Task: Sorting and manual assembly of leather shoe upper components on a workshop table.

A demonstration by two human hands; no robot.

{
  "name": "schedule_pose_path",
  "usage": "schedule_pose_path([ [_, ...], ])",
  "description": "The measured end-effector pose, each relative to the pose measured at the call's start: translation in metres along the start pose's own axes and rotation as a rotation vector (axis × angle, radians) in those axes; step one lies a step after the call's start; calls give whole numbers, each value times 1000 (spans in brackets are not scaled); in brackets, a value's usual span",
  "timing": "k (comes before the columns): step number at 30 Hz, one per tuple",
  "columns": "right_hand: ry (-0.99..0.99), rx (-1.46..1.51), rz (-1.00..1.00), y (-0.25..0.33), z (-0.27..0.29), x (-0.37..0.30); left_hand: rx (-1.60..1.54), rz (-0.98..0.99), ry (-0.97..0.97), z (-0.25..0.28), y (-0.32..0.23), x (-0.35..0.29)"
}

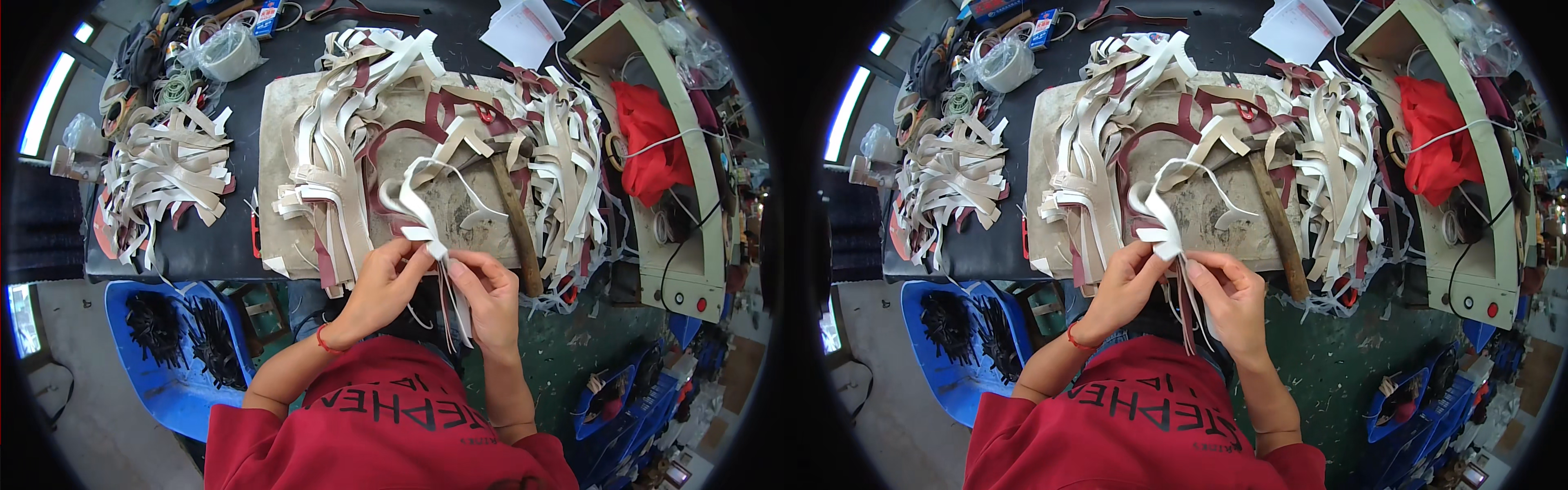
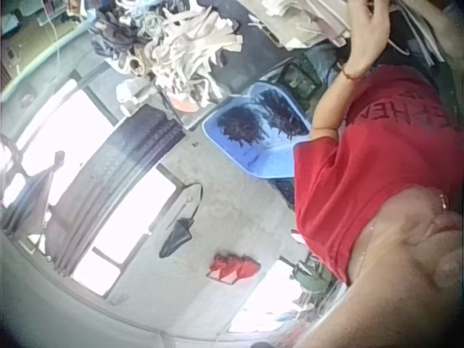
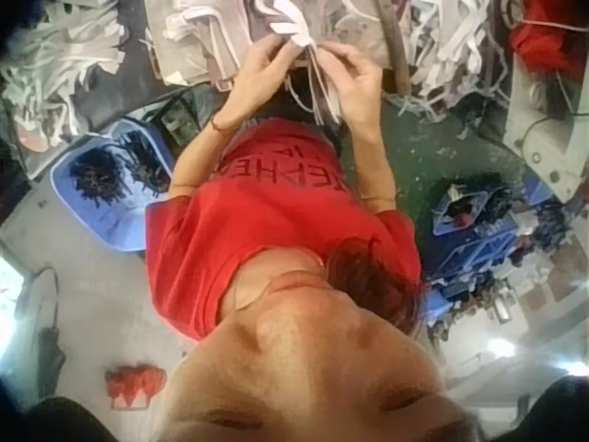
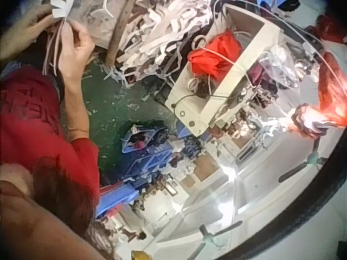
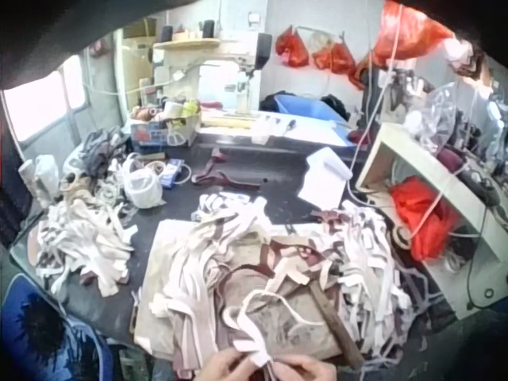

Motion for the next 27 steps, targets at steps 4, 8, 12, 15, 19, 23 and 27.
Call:
schedule_pose_path([
  [4,8,99,-78,-14,5,-2,29,-24,-9,-1,-2,-8],
  [8,-46,-45,-51,-15,8,-4,150,-179,21,-3,-13,-12],
  [12,25,-63,-11,-7,2,-8,49,-25,-3,3,-1,-14],
  [15,20,-241,138,3,2,-11,45,-23,16,3,-4,-15],
  [19,26,-443,253,18,-6,-13,165,-66,35,3,-10,-15],
  [23,65,-547,320,27,-12,-10,168,3,47,3,0,-14],
  [27,63,-565,343,33,-8,-10,42,-14,17,-5,1,-13],
])
Point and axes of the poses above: each hand's wrist, its own x-axis towards the middle knuckle, its own z-axis out of the back of the hand, y = z × x, the point moved 10 cm from there along x, towards the middle knuckle, and after that the axes turned 4 degrees about -y, right-handed, at the moved point
